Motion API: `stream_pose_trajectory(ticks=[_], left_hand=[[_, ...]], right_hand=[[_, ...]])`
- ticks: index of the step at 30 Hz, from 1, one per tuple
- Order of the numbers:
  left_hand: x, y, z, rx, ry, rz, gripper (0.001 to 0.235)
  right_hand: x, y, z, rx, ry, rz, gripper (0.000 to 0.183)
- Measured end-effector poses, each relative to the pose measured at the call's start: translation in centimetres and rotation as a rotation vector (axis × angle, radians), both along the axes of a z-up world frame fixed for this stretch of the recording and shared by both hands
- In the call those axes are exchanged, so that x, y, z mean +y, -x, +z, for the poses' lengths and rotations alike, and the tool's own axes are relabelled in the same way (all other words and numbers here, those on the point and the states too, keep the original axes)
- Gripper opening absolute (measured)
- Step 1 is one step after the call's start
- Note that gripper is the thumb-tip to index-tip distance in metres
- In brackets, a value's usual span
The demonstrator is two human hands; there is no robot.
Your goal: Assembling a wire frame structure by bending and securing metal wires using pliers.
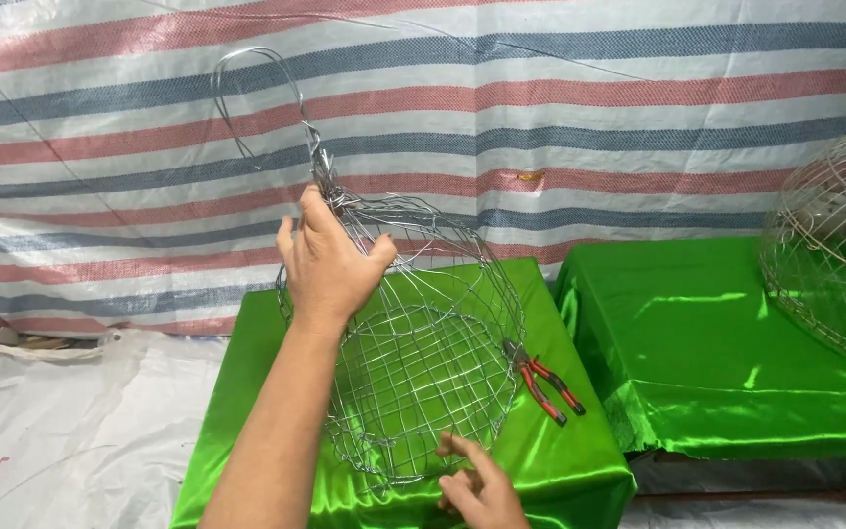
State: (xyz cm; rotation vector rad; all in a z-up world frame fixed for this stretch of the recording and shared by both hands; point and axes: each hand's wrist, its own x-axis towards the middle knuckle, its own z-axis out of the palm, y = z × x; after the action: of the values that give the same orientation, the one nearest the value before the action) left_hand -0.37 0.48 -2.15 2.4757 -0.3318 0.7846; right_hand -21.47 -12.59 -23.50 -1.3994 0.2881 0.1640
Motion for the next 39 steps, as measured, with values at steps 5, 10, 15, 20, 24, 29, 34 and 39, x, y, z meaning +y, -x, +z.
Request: stream_pose_trajectory(ticks=[5,10,15,20,24,29,34,39], left_hand=[[-0.4,0.0,-1.2,-0.141,0.016,0.009,0.086],[-0.5,-0.1,-3.0,-0.304,0.015,0.011,0.09],[0.4,0.0,-1.4,-0.209,0.032,-0.009,0.086],[0.9,-1.1,2.0,0.113,0.084,0.028,0.068],[1.3,-0.9,3.4,0.154,0.236,0.074,0.043],[1.7,-0.4,5.2,0.062,0.281,-0.075,0.039],[1.8,-0.5,5.0,0.147,0.222,-0.216,0.034],[2.4,-0.5,2.9,0.132,0.33,-0.273,0.036]], right_hand=[[0.3,0.5,-3.3,0.003,-0.144,-0.028,0.044],[0.8,0.9,-7.5,-0.051,-0.149,-0.079,0.026],[0.7,0.5,-5.4,-0.027,-0.178,-0.03,0.053],[-1.5,0.6,-2.9,-0.087,0.112,-0.2,0.045],[-4.2,-0.8,0.2,-0.014,0.276,-0.07,0.053],[-2.2,-0.5,1.8,-0.053,0.087,0.115,0.049],[0.9,0.6,2.0,-0.048,0.068,0.25,0.05],[2.6,0.5,-1.4,0.022,-0.086,0.164,0.04]])
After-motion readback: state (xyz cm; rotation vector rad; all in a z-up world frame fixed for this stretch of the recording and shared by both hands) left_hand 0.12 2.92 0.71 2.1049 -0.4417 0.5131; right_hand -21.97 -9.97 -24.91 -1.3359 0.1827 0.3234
